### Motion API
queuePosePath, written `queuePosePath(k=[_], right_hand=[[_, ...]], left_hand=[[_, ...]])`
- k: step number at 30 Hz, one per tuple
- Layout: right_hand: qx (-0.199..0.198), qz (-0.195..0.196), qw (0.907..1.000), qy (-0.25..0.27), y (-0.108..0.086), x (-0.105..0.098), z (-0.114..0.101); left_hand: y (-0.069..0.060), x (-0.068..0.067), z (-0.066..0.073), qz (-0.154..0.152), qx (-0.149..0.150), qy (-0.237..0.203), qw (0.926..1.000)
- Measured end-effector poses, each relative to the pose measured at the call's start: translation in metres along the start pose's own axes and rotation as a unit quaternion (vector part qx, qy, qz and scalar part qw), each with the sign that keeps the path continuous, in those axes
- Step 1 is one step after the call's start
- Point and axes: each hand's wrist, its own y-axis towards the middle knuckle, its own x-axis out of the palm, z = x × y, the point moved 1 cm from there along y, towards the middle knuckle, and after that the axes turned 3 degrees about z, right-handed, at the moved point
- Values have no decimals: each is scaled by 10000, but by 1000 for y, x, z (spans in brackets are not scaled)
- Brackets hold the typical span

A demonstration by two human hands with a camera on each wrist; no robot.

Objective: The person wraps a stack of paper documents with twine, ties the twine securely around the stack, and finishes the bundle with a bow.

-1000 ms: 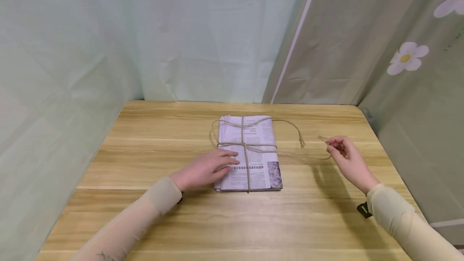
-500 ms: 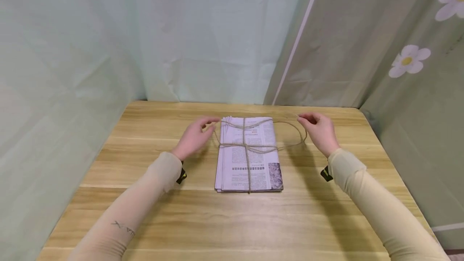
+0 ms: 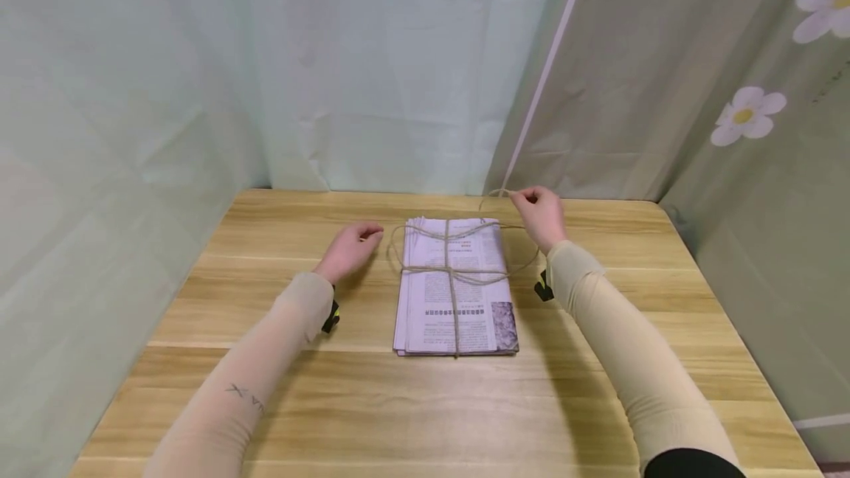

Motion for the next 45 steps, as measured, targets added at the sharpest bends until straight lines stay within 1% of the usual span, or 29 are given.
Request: queuePosePath(k=[3, 7, 10, 13, 16, 20, 23, 27, 31, 33, 34, 36, 37, 39, 41, 42, 45], right_hand=[[197, -17, 9998, 88, 6, 8, 1], [431, -3, 9991, 9, 10, 16, 4], [509, -18, 9986, -151, 11, 21, 10], [440, -109, 9980, -431, 13, 24, 16], [233, -218, 9968, -726, 15, 23, 23], [-242, -450, 9925, -1108, 16, 19, 28], [-669, -723, 9838, -1499, 16, 16, 30], [-1005, -1151, 9699, -1893, 16, 13, 33], [-1221, -1539, 9592, -2033, 15, 14, 34], [-1302, -1745, 9551, -2010, 14, 16, 33], [-1310, -1834, 9547, -1942, 14, 16, 33], [-1194, -1964, 9581, -1707, 13, 15, 34], [-1122, -1969, 9610, -1588, 12, 13, 33], [-989, -1850, 9682, -1367, 13, 6, 34], [-855, -1630, 9746, -1274, 15, -7, 36], [-812, -1526, 9764, -1296, 16, -15, 37], [-674, -1336, 9781, -1445, 17, -42, 45]], left_hand=[[-1, 2, -2, 28, 17, -24, 10000], [-3, 5, -3, -12, 103, -18, 9999], [-5, 8, -3, -41, 132, -42, 9999], [-6, 9, -2, -54, 142, -88, 9998], [-4, 11, -1, -75, 197, -83, 9997], [-2, 11, 0, -102, 236, -75, 9996], [-3, 10, 0, -111, 195, -119, 9997], [-2, 11, -1, -120, 190, -118, 9997], [-3, 12, 0, -161, 134, -127, 9997], [-3, 12, 1, -178, 105, -128, 9997], [-3, 12, 1, -188, 92, -136, 9997], [-2, 11, 2, -201, 105, -127, 9997], [-2, 10, 2, -199, 121, -117, 9997], [-1, 8, 2, -167, 162, -97, 9997], [-2, 5, 2, -83, 188, -47, 9998], [-2, 4, 3, -25, 226, -31, 9997], [-5, -3, 8, 187, 416, 45, 9989]])
